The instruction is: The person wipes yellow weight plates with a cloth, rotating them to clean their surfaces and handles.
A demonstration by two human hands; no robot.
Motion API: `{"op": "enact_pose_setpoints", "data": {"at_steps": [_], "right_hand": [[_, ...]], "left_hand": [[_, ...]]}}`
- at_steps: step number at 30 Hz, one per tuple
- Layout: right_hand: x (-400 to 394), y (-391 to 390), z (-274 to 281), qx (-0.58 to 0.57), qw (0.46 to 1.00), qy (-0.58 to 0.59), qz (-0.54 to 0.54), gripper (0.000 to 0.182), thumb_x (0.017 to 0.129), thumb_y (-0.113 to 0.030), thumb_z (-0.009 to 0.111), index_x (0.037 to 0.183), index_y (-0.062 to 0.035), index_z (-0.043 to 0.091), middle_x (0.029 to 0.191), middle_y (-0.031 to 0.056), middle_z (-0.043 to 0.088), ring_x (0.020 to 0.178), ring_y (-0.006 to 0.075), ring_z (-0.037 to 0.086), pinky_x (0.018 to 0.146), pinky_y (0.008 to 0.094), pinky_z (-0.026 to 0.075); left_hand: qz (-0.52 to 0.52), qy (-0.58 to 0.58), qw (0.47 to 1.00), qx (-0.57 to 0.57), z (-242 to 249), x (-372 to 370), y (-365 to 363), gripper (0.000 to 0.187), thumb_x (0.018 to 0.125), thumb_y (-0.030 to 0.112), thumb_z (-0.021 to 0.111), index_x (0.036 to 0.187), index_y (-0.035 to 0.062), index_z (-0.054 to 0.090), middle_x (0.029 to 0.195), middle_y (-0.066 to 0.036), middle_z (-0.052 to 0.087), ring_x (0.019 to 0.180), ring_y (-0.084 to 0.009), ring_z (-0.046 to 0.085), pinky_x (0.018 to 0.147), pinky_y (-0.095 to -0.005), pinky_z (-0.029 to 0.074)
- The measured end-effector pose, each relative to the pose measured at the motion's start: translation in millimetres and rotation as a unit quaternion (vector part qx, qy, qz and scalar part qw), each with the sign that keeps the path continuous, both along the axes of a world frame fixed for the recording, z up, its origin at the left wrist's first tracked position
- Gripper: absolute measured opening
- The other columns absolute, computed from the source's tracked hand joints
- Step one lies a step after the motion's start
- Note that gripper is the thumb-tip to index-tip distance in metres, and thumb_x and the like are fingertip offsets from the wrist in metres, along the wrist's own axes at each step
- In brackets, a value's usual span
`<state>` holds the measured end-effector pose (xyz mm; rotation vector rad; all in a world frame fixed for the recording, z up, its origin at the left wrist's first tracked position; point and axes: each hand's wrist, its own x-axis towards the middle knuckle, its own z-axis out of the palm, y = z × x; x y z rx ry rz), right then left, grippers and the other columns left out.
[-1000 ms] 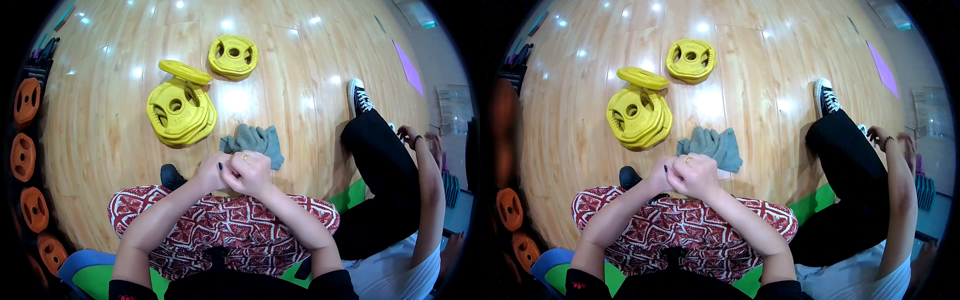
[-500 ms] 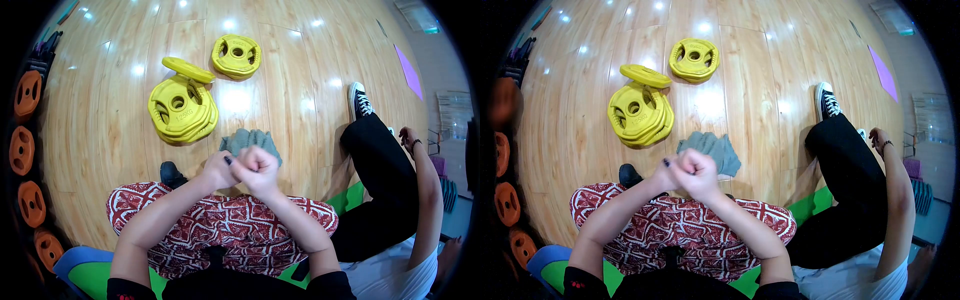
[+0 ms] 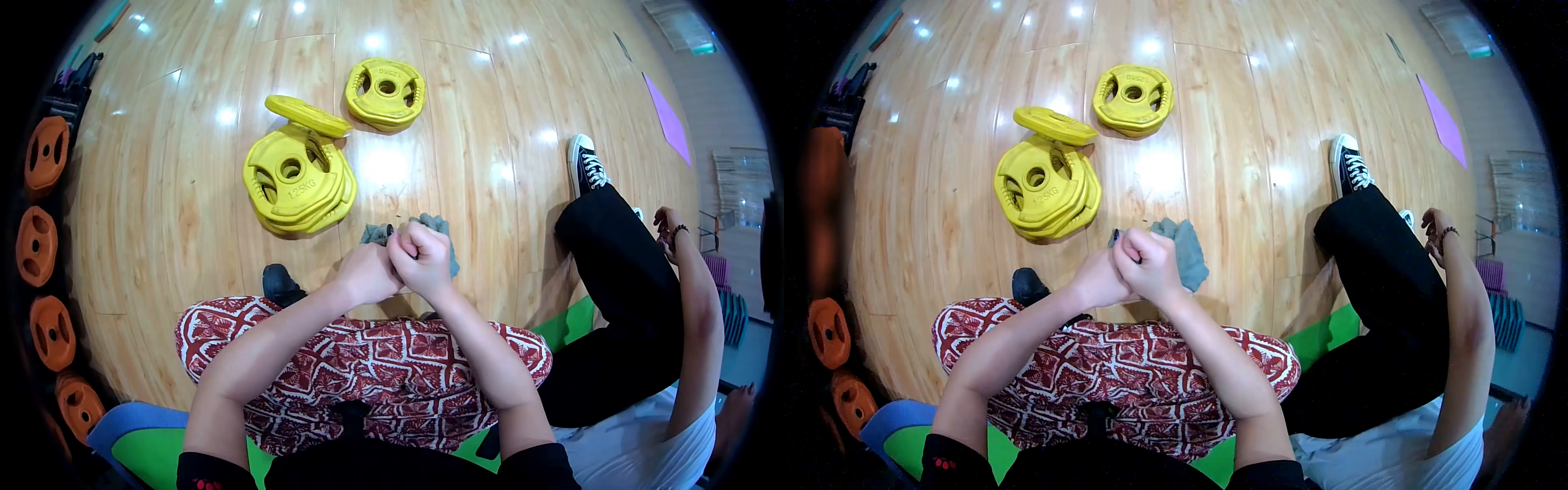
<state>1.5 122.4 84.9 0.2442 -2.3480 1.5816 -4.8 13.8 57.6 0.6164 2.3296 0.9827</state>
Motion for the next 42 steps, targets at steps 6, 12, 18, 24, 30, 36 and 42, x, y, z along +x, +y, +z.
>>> {"op": "enact_pose_setpoints", "data": {"at_steps": [6, 12, 18, 24, 30, 36, 42], "right_hand": [[-6.6, 24.3, -24.9, -0.002, 0.996, -0.026, -0.080, 0.027, 0.067, 0.004, 0.054, 0.053, -0.0053, 0.033, 0.046, 0.0038, 0.038, 0.041, 0.0116, 0.037, 0.040, 0.0244, 0.031], [-18.9, 41.3, -6.1, -0.341, 0.902, -0.150, -0.220, 0.033, 0.072, 0.006, 0.051, 0.055, -0.0112, 0.028, 0.053, -0.0054, 0.033, 0.048, 0.0026, 0.027, 0.042, 0.0196, 0.025], [3.9, 9.8, 2.1, -0.081, 0.989, -0.119, -0.022, 0.030, 0.070, 0.001, 0.058, 0.057, -0.0071, 0.032, 0.053, -0.0030, 0.035, 0.050, 0.0063, 0.032, 0.044, 0.0227, 0.027], [-5.6, 6.7, -3.3, -0.192, 0.975, -0.097, -0.051, 0.030, 0.072, 0.004, 0.057, 0.061, -0.0079, 0.032, 0.059, -0.0035, 0.036, 0.054, 0.0041, 0.031, 0.048, 0.0187, 0.028], [-0.1, -0.8, 6.4, -0.087, 0.976, -0.191, 0.064, 0.030, 0.071, 0.000, 0.060, 0.058, -0.0059, 0.033, 0.055, -0.0014, 0.036, 0.052, 0.0059, 0.030, 0.046, 0.0217, 0.030], [-8.8, 31.8, -23.8, 0.005, 0.979, -0.185, -0.086, 0.023, 0.067, 0.001, 0.054, 0.057, -0.0033, 0.034, 0.051, 0.0043, 0.039, 0.047, 0.0123, 0.039, 0.044, 0.0255, 0.034], [-9.2, 12.0, -9.0, -0.277, 0.942, -0.152, -0.114, 0.029, 0.066, 0.005, 0.053, 0.057, -0.0085, 0.029, 0.056, -0.0040, 0.032, 0.053, 0.0044, 0.030, 0.047, 0.0201, 0.028]], "left_hand": [[-0.029, -0.038, 0.998, -0.044, 15.7, -3.6, 0.1, 0.029, 0.068, 0.033, 0.054, 0.072, 0.0053, 0.061, 0.071, -0.018, 0.060, 0.069, -0.0330, 0.058, 0.066, -0.0419, 0.047], [-0.088, 0.018, 0.996, 0.003, -5.3, 6.9, -20.9, 0.030, 0.066, 0.033, 0.055, 0.080, 0.0069, 0.061, 0.069, -0.017, 0.058, 0.068, -0.0334, 0.057, 0.064, -0.0431, 0.045], [0.010, -0.098, 0.995, 0.006, 9.0, -6.3, -14.4, 0.030, 0.069, 0.028, 0.057, 0.083, 0.0017, 0.058, 0.072, -0.019, 0.059, 0.070, -0.0331, 0.058, 0.063, -0.0380, 0.044], [-0.012, -0.104, 0.994, -0.015, 19.9, -12.1, -12.5, 0.037, 0.070, 0.033, 0.058, 0.085, -0.0005, 0.058, 0.075, -0.020, 0.059, 0.072, -0.0333, 0.058, 0.064, -0.0377, 0.044], [-0.077, 0.019, 0.997, 0.017, -7.2, 9.8, -6.8, 0.041, 0.069, 0.037, 0.059, 0.087, -0.0003, 0.057, 0.076, -0.020, 0.059, 0.073, -0.0327, 0.058, 0.066, -0.0373, 0.045], [-0.072, 0.002, 0.997, 0.005, 11.6, 2.3, -9.1, 0.025, 0.065, 0.028, 0.056, 0.072, 0.0042, 0.059, 0.066, -0.017, 0.058, 0.065, -0.0340, 0.056, 0.061, -0.0410, 0.045], [-0.027, -0.055, 0.998, 0.000, 15.8, -5.0, -21.6, 0.025, 0.065, 0.027, 0.056, 0.074, 0.0043, 0.060, 0.067, -0.018, 0.058, 0.064, -0.0340, 0.056, 0.060, -0.0411, 0.044]]}}
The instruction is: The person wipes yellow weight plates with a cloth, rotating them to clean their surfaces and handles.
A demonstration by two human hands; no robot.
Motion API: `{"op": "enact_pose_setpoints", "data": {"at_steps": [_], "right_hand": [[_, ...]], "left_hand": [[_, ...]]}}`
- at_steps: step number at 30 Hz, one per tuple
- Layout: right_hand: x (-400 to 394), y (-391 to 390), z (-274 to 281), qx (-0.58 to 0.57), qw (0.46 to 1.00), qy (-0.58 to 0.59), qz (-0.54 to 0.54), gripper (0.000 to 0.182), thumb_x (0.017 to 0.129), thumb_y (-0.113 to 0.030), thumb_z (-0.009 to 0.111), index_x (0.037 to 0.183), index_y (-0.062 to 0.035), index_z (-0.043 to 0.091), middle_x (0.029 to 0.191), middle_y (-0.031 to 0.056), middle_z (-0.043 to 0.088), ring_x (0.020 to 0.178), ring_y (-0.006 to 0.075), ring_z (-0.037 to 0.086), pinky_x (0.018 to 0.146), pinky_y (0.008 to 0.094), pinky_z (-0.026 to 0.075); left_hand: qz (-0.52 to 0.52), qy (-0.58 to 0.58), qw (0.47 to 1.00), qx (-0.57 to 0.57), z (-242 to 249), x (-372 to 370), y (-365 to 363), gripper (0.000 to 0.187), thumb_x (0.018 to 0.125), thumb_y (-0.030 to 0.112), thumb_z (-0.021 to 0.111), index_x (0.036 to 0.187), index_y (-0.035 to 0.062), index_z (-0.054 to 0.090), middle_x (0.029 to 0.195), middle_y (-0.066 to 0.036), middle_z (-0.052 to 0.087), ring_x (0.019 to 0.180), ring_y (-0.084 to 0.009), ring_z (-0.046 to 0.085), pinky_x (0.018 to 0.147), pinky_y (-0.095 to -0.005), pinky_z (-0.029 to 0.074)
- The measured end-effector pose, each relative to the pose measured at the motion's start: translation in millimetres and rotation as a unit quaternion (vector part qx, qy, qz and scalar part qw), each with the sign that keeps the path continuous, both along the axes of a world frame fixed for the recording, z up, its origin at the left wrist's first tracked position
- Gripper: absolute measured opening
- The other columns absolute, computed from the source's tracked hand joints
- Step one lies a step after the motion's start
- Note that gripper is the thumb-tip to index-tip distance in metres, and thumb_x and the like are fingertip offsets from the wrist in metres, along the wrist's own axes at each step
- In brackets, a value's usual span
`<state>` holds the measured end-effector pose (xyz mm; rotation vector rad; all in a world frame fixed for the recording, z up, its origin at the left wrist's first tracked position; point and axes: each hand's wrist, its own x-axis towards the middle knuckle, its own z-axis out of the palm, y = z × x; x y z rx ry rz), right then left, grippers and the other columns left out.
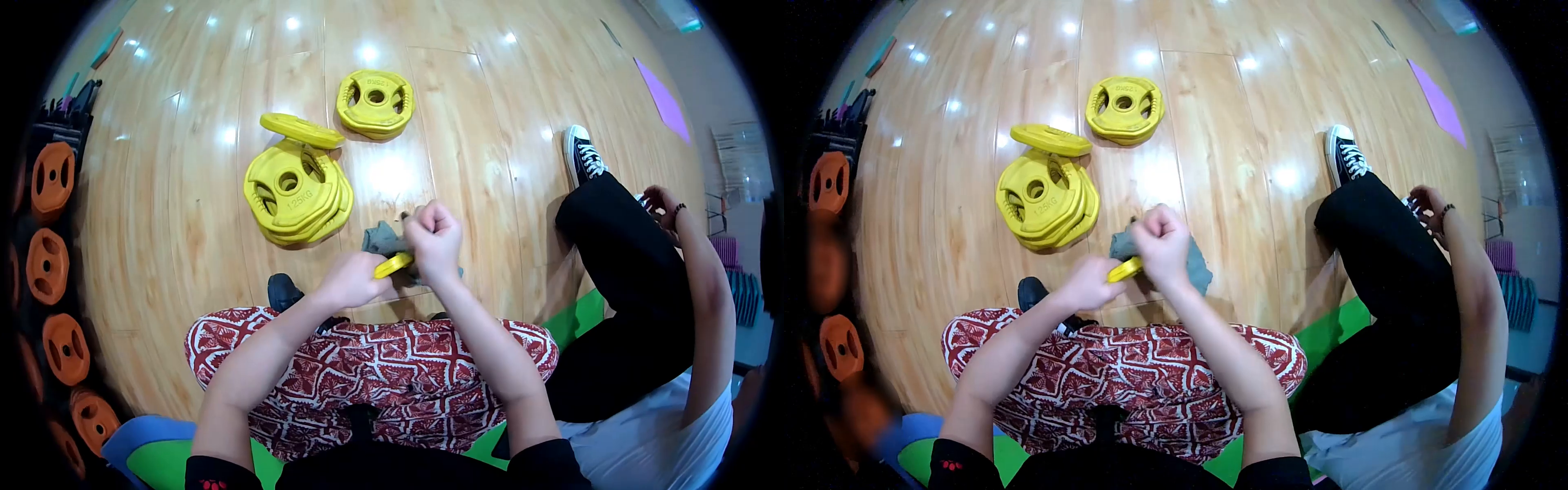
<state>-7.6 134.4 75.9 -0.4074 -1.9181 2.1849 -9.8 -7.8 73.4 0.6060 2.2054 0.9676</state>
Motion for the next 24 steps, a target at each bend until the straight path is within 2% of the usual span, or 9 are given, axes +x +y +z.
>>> {"op": "enact_pose_setpoints", "data": {"at_steps": [1, 2, 8, 12, 14, 16, 20, 22, 24], "right_hand": [[5.9, -10.8, 9.8, 0.017, 0.997, 0.051, 0.060, 0.029, 0.066, 0.004, 0.053, 0.058, -0.0077, 0.029, 0.057, -0.0030, 0.034, 0.054, 0.0047, 0.031, 0.048, 0.0198, 0.028], [13.2, -15.9, 10.5, 0.108, 0.983, 0.075, 0.125, 0.027, 0.067, 0.005, 0.052, 0.058, -0.0072, 0.030, 0.057, -0.0028, 0.035, 0.055, 0.0046, 0.032, 0.049, 0.0193, 0.029], [-5.0, 8.6, 0.1, 0.024, 0.998, 0.002, 0.055, 0.028, 0.070, 0.004, 0.052, 0.058, -0.0079, 0.029, 0.057, -0.0047, 0.030, 0.053, 0.0037, 0.028, 0.045, 0.0196, 0.027], [-5.6, 26.2, -24.1, 0.050, 0.999, 0.001, 0.019, 0.027, 0.069, 0.004, 0.051, 0.059, -0.0083, 0.030, 0.057, -0.0052, 0.030, 0.053, 0.0037, 0.027, 0.045, 0.0201, 0.026], [-1.6, 36.4, -46.0, 0.053, 0.995, -0.080, -0.040, 0.027, 0.069, 0.005, 0.051, 0.058, -0.0089, 0.031, 0.058, -0.0053, 0.033, 0.053, 0.0035, 0.028, 0.046, 0.0192, 0.025], [-4.5, 23.1, -33.1, 0.052, 0.996, -0.044, -0.049, 0.026, 0.068, 0.004, 0.051, 0.058, -0.0077, 0.031, 0.056, -0.0047, 0.031, 0.052, 0.0043, 0.028, 0.045, 0.0203, 0.026], [10.1, -12.7, 0.0, 0.097, 0.992, 0.042, 0.063, 0.025, 0.066, 0.003, 0.054, 0.056, -0.0046, 0.032, 0.052, -0.0010, 0.036, 0.050, 0.0061, 0.034, 0.044, 0.0225, 0.029], [15.6, -24.4, 17.3, 0.202, 0.966, 0.099, 0.130, 0.025, 0.065, 0.002, 0.055, 0.055, -0.0037, 0.032, 0.049, 0.0019, 0.036, 0.047, 0.0082, 0.035, 0.043, 0.0239, 0.030], [10.2, -14.9, 7.1, 0.223, 0.959, 0.108, 0.134, 0.025, 0.065, 0.002, 0.055, 0.055, -0.0030, 0.033, 0.049, 0.0040, 0.037, 0.046, 0.0099, 0.036, 0.043, 0.0245, 0.031]], "left_hand": [[0.003, -0.001, 1.000, 0.000, -3.8, 1.5, 1.0, 0.025, 0.065, 0.027, 0.056, 0.074, 0.0043, 0.060, 0.067, -0.018, 0.058, 0.064, -0.0340, 0.056, 0.060, -0.0411, 0.044], [0.025, 0.004, 1.000, 0.012, -9.9, 4.1, 3.7, 0.024, 0.065, 0.026, 0.056, 0.073, 0.0032, 0.058, 0.065, -0.018, 0.057, 0.062, -0.0343, 0.056, 0.059, -0.0409, 0.043], [0.023, 0.004, 0.999, 0.025, 1.8, 2.7, 16.2, 0.025, 0.066, 0.026, 0.054, 0.070, 0.0015, 0.056, 0.063, -0.020, 0.055, 0.061, -0.0365, 0.054, 0.057, -0.0427, 0.041], [-0.001, 0.019, 1.000, 0.013, 0.3, 3.2, 15.3, 0.025, 0.065, 0.026, 0.055, 0.071, 0.0026, 0.058, 0.064, -0.020, 0.056, 0.063, -0.0360, 0.055, 0.059, -0.0423, 0.043], [-0.010, 0.023, 1.000, 0.001, 1.7, 5.8, 13.0, 0.024, 0.064, 0.026, 0.055, 0.072, 0.0032, 0.060, 0.066, -0.019, 0.057, 0.065, -0.0357, 0.056, 0.061, -0.0421, 0.044], [-0.008, 0.028, 0.999, -0.018, 0.7, 3.9, 7.3, 0.024, 0.064, 0.026, 0.056, 0.072, 0.0034, 0.060, 0.066, -0.019, 0.057, 0.064, -0.0357, 0.056, 0.060, -0.0421, 0.044], [0.040, -0.024, 0.998, 0.030, -16.1, 4.2, 1.3, 0.023, 0.064, 0.025, 0.055, 0.072, 0.0035, 0.060, 0.066, -0.019, 0.057, 0.064, -0.0357, 0.056, 0.060, -0.0422, 0.044], [0.043, 0.042, 0.998, 0.000, -17.8, 6.8, 6.3, 0.024, 0.065, 0.024, 0.055, 0.073, 0.0026, 0.059, 0.066, -0.020, 0.057, 0.065, -0.0355, 0.057, 0.060, -0.0421, 0.045], [0.031, 0.052, 0.998, -0.005, -13.0, 3.7, 8.3, 0.025, 0.064, 0.024, 0.055, 0.075, 0.0024, 0.058, 0.066, -0.020, 0.058, 0.065, -0.0356, 0.057, 0.060, -0.0427, 0.045]]}}
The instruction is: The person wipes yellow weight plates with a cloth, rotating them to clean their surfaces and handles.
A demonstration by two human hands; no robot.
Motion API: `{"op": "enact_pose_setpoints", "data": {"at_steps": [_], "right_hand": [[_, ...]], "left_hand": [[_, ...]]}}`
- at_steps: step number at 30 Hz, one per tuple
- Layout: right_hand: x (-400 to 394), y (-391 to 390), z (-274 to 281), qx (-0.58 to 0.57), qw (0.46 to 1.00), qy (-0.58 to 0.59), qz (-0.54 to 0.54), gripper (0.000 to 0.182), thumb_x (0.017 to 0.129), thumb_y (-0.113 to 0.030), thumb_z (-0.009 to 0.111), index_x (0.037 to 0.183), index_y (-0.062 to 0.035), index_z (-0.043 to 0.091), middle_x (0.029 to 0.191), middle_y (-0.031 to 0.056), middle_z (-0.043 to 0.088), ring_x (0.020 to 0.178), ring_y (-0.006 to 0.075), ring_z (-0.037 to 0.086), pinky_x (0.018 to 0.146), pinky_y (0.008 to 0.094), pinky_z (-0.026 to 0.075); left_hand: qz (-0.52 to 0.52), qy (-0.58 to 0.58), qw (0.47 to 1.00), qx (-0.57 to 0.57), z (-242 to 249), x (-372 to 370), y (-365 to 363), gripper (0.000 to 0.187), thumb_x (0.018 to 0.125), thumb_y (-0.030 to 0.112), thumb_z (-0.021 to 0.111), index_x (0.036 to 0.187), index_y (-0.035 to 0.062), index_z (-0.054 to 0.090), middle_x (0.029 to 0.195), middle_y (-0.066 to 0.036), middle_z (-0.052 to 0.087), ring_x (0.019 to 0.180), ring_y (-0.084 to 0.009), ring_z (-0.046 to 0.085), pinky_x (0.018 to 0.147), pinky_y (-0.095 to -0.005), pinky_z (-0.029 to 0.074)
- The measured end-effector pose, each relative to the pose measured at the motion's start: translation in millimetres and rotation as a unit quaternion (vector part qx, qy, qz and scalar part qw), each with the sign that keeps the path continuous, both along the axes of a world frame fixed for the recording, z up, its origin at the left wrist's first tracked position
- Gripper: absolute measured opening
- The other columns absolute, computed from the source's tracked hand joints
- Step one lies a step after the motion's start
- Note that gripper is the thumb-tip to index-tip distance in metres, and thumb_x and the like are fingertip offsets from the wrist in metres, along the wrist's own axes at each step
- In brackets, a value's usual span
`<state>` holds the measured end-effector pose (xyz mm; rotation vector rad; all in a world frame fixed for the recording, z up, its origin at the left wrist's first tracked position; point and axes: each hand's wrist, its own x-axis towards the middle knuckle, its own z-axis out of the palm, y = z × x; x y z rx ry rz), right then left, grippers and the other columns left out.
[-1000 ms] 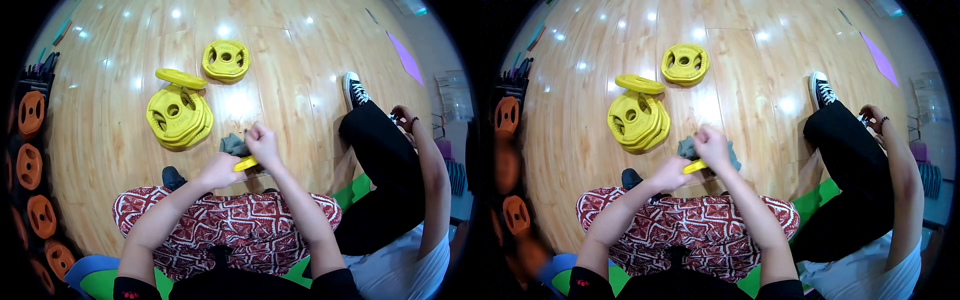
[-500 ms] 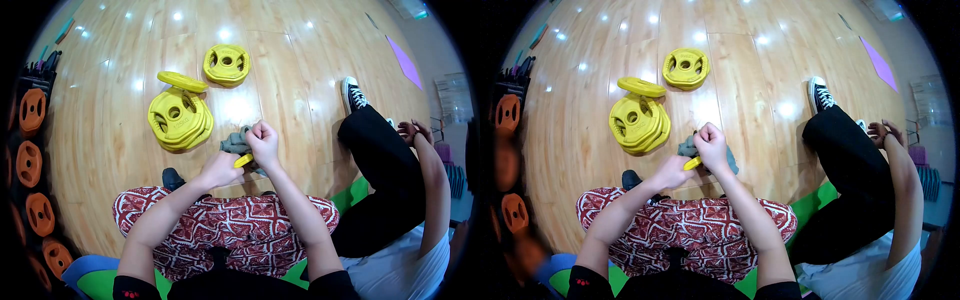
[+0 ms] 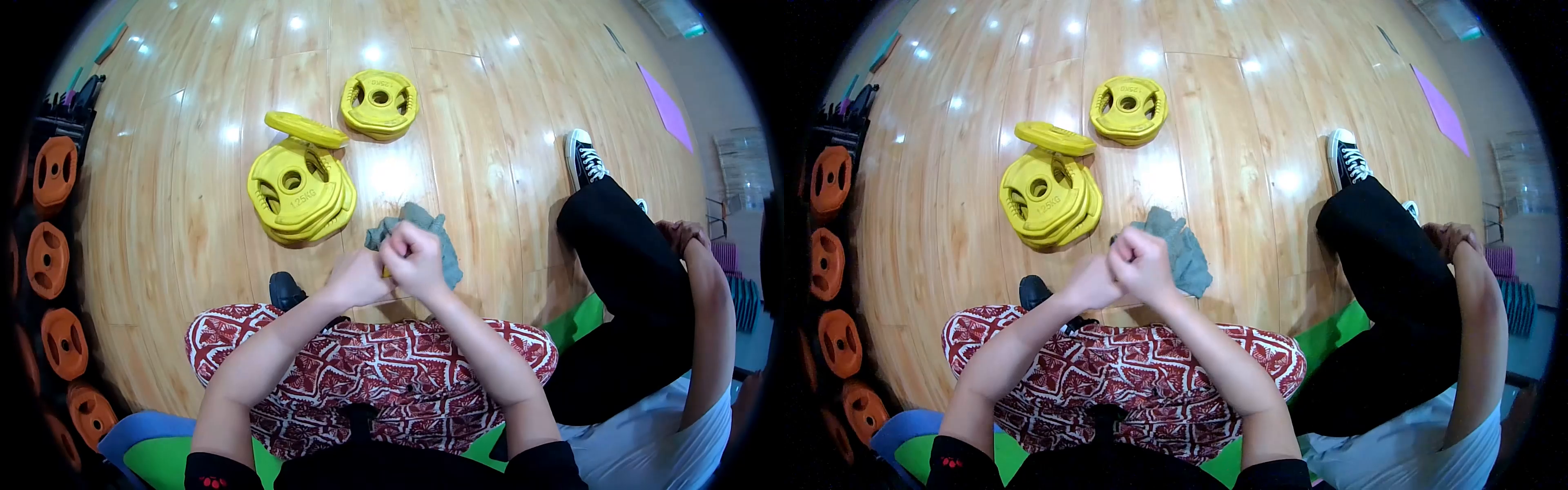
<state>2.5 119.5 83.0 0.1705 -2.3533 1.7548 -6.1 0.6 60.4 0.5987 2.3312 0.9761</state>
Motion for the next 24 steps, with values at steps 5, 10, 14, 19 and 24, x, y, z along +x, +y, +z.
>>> {"op": "enact_pose_setpoints", "data": {"at_steps": [5, 10, 14, 19, 24], "right_hand": [[-18.2, 34.6, -18.8, -0.095, 0.980, -0.066, -0.163, 0.024, 0.069, 0.002, 0.052, 0.057, -0.0059, 0.033, 0.053, -0.0022, 0.034, 0.050, 0.0050, 0.031, 0.044, 0.0212, 0.028], [-18.8, 40.8, -16.7, -0.079, 0.979, -0.097, -0.161, 0.023, 0.070, 0.002, 0.051, 0.058, -0.0063, 0.033, 0.055, -0.0034, 0.032, 0.052, 0.0048, 0.030, 0.045, 0.0210, 0.027], [-14.8, 24.4, -9.1, -0.052, 0.981, -0.043, -0.181, 0.022, 0.069, 0.001, 0.052, 0.057, -0.0041, 0.035, 0.051, 0.0010, 0.036, 0.049, 0.0076, 0.035, 0.043, 0.0236, 0.030], [4.0, -3.1, -1.7, 0.137, 0.984, 0.096, -0.068, 0.020, 0.061, 0.000, 0.057, 0.055, -0.0051, 0.039, 0.050, 0.0089, 0.042, 0.043, 0.0243, 0.046, 0.041, 0.0324, 0.036], [6.5, -7.1, 0.0, 0.179, 0.975, 0.132, -0.015, 0.019, 0.060, -0.002, 0.058, 0.055, -0.0053, 0.039, 0.050, 0.0087, 0.041, 0.044, 0.0261, 0.047, 0.041, 0.0345, 0.037]], "left_hand": [[-0.001, 0.078, 0.995, 0.062, 3.9, -1.4, -2.7, 0.026, 0.066, 0.024, 0.059, 0.080, 0.0023, 0.055, 0.079, -0.017, 0.053, 0.078, -0.0323, 0.052, 0.069, -0.0398, 0.043], [0.078, 0.077, 0.988, 0.110, -2.5, -3.2, -1.2, 0.026, 0.065, 0.019, 0.064, 0.081, 0.0022, 0.051, 0.083, -0.011, 0.044, 0.084, -0.0286, 0.047, 0.075, -0.0361, 0.039], [0.043, 0.080, 0.987, 0.129, -22.2, -4.5, -4.1, 0.037, 0.063, 0.015, 0.065, 0.096, 0.0016, 0.053, 0.091, -0.015, 0.052, 0.092, -0.0286, 0.049, 0.081, -0.0340, 0.040], [0.057, -0.018, 0.990, 0.131, -18.9, 5.6, 0.0, 0.031, 0.063, 0.013, 0.061, 0.091, 0.0018, 0.055, 0.093, -0.016, 0.056, 0.089, -0.0330, 0.052, 0.078, -0.0370, 0.042], [0.054, -0.045, 0.987, 0.147, -32.7, 4.3, -0.7, 0.027, 0.064, 0.014, 0.059, 0.088, 0.0030, 0.056, 0.093, -0.018, 0.055, 0.085, -0.0338, 0.053, 0.074, -0.0383, 0.043]]}}
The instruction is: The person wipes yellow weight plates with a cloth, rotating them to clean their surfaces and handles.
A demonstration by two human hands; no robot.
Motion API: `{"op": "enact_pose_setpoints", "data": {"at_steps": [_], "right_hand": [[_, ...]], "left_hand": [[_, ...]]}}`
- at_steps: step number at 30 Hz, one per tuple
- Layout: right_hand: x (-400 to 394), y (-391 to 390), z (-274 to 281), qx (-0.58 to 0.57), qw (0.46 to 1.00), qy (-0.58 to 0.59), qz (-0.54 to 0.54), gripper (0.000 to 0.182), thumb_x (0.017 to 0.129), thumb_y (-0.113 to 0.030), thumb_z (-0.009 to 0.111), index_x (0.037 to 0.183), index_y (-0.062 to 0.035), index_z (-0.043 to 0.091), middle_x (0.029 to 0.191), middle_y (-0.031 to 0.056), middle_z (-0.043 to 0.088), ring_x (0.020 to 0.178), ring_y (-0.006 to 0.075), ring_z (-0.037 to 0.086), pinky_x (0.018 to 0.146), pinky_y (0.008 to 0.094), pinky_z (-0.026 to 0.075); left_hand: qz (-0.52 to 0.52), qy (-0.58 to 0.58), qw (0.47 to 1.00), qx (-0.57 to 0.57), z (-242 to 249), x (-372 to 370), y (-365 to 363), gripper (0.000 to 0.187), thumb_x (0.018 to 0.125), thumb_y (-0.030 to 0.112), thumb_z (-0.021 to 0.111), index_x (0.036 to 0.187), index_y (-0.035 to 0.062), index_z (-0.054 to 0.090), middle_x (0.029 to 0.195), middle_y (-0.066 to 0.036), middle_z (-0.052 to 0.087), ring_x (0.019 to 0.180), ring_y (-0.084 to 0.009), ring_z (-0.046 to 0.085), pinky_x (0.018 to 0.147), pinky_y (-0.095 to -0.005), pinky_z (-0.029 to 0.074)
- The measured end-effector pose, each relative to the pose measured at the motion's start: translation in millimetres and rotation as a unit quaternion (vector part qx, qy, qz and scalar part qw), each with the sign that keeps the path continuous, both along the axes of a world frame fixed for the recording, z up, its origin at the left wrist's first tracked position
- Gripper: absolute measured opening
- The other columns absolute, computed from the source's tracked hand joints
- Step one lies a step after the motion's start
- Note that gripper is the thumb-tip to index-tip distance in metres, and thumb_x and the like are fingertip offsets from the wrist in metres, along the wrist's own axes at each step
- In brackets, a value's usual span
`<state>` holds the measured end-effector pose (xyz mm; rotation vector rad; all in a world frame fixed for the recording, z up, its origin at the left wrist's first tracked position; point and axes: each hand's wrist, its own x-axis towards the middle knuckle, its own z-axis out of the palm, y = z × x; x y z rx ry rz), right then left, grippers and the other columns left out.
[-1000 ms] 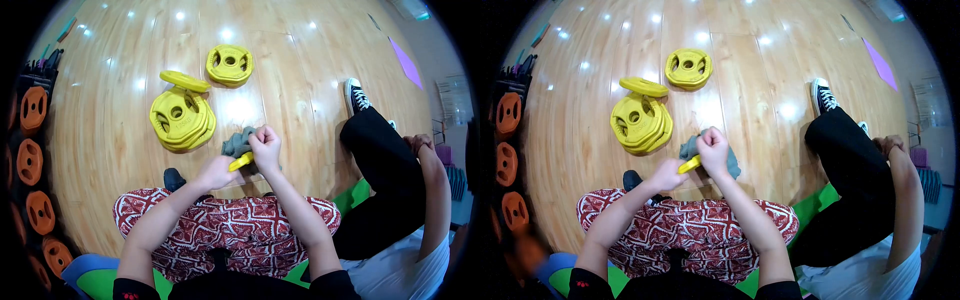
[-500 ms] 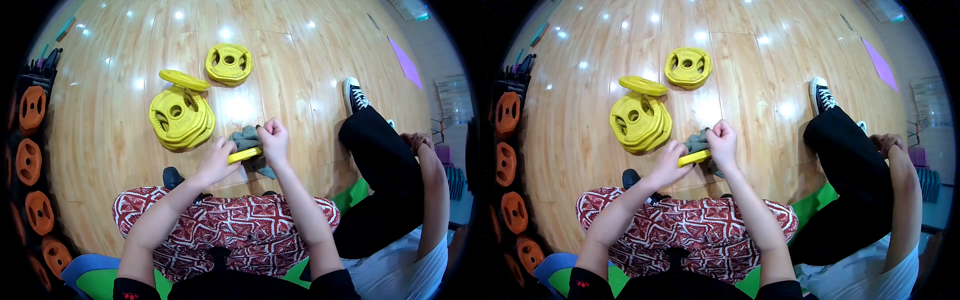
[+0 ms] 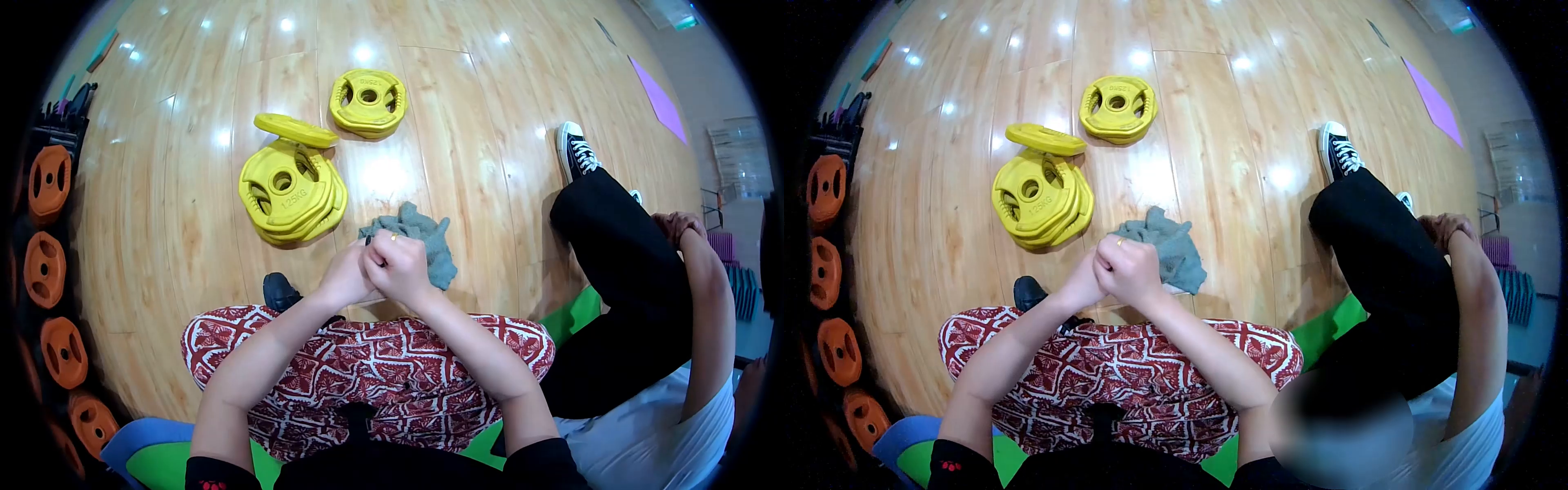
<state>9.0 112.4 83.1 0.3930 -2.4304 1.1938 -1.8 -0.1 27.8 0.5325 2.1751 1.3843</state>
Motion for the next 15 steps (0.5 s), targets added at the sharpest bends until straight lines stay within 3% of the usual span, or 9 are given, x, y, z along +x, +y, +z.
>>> {"op": "enact_pose_setpoints", "data": {"at_steps": [2, 4, 6, 12, 14, 15], "right_hand": [[-7.3, 12.7, -6.4, -0.005, 1.000, -0.015, 0.007, 0.019, 0.061, -0.001, 0.058, 0.056, -0.0042, 0.039, 0.050, 0.0093, 0.042, 0.044, 0.0248, 0.046, 0.041, 0.0330, 0.036], [-18.2, 25.3, -10.5, -0.134, 0.984, -0.101, -0.061, 0.020, 0.064, 0.000, 0.057, 0.057, -0.0029, 0.038, 0.049, 0.0077, 0.040, 0.042, 0.0176, 0.042, 0.041, 0.0287, 0.034], [-25.4, 32.5, -14.3, -0.254, 0.950, -0.164, -0.075, 0.023, 0.070, 0.001, 0.054, 0.059, -0.0039, 0.034, 0.051, -0.0004, 0.033, 0.049, 0.0063, 0.030, 0.043, 0.0227, 0.028], [-33.4, 60.3, -35.8, -0.348, 0.910, -0.174, -0.145, 0.025, 0.071, 0.001, 0.054, 0.060, -0.0086, 0.034, 0.056, -0.0054, 0.032, 0.050, 0.0043, 0.029, 0.043, 0.0214, 0.026], [-32.6, 62.6, -26.8, -0.475, 0.821, -0.267, -0.167, 0.026, 0.071, 0.001, 0.055, 0.061, -0.0109, 0.034, 0.057, -0.0059, 0.033, 0.049, 0.0034, 0.031, 0.043, 0.0196, 0.026], [-33.6, 60.8, -28.3, -0.439, 0.846, -0.252, -0.170, 0.025, 0.071, 0.002, 0.055, 0.064, -0.0118, 0.035, 0.057, -0.0054, 0.035, 0.048, 0.0037, 0.033, 0.042, 0.0189, 0.028]], "left_hand": [[0.020, 0.063, 0.998, 0.023, -0.7, -2.1, 1.2, 0.024, 0.066, 0.015, 0.058, 0.087, 0.0035, 0.057, 0.093, -0.017, 0.055, 0.086, -0.0330, 0.053, 0.074, -0.0380, 0.043], [0.012, 0.063, 0.998, -0.021, 19.8, -5.7, -0.1, 0.024, 0.068, 0.015, 0.058, 0.089, 0.0033, 0.058, 0.093, -0.017, 0.055, 0.086, -0.0322, 0.053, 0.074, -0.0375, 0.043], [-0.015, 0.049, 0.998, -0.047, 24.5, -9.0, -3.7, 0.030, 0.069, 0.012, 0.059, 0.097, 0.0004, 0.056, 0.093, -0.016, 0.057, 0.087, -0.0303, 0.055, 0.077, -0.0351, 0.043], [-0.035, 0.064, 0.995, -0.063, 32.1, -9.7, -4.8, 0.031, 0.070, 0.017, 0.059, 0.099, 0.0039, 0.058, 0.090, -0.015, 0.058, 0.083, -0.0302, 0.056, 0.075, -0.0344, 0.043], [-0.036, 0.070, 0.995, -0.063, 32.3, -10.6, -4.8, 0.031, 0.070, 0.017, 0.058, 0.098, 0.0041, 0.058, 0.090, -0.015, 0.058, 0.083, -0.0303, 0.056, 0.074, -0.0345, 0.044], [-0.038, 0.077, 0.994, -0.067, 31.8, -10.3, -4.2, 0.031, 0.070, 0.018, 0.058, 0.098, 0.0042, 0.059, 0.089, -0.015, 0.058, 0.083, -0.0302, 0.056, 0.074, -0.0346, 0.044]]}}
